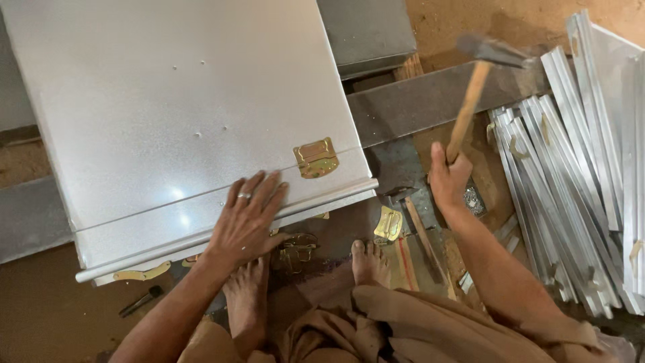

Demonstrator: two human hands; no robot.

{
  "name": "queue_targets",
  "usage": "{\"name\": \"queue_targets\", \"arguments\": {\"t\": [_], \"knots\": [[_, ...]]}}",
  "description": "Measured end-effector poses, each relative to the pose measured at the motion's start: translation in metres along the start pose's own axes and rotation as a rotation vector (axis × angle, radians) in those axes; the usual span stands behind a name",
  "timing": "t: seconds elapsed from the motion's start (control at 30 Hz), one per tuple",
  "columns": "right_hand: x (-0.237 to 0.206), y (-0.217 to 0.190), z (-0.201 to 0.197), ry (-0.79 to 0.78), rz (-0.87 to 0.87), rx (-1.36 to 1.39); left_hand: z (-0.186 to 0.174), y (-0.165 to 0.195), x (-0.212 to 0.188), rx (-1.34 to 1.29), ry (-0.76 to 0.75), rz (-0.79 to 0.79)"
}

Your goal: The person sits on the workshop floor with a white metal panel across their lap and hammers brass hinge fittings onto its edge. They pick fittings one at a time from a pile on the floor, position each on the panel, and strike it with a hammer to attach it, repeating across the panel edge.

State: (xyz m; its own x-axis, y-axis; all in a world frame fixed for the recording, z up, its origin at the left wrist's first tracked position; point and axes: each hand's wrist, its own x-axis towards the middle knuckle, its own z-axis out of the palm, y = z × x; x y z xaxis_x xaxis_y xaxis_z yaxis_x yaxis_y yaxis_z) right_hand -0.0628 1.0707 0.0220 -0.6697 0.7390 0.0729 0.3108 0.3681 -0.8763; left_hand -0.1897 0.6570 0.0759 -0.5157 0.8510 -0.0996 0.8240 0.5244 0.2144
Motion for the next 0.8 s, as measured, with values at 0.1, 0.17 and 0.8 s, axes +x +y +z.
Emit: {"name": "queue_targets", "arguments": {"t": [0.1,0.17,0.8], "knots": [[-0.032,0.051,-0.019,-0.071,-0.058,-0.436,0.002,-0.027,-0.057,-0.029,0.082,-0.069],[-0.05,0.073,-0.031,-0.038,-0.153,-0.469,0.005,-0.045,-0.096,0.09,0.066,-0.186],[-0.158,0.052,-0.005,-1.342,0.284,-0.8,-0.111,-0.047,0.01,0.149,0.385,-0.086]]}}
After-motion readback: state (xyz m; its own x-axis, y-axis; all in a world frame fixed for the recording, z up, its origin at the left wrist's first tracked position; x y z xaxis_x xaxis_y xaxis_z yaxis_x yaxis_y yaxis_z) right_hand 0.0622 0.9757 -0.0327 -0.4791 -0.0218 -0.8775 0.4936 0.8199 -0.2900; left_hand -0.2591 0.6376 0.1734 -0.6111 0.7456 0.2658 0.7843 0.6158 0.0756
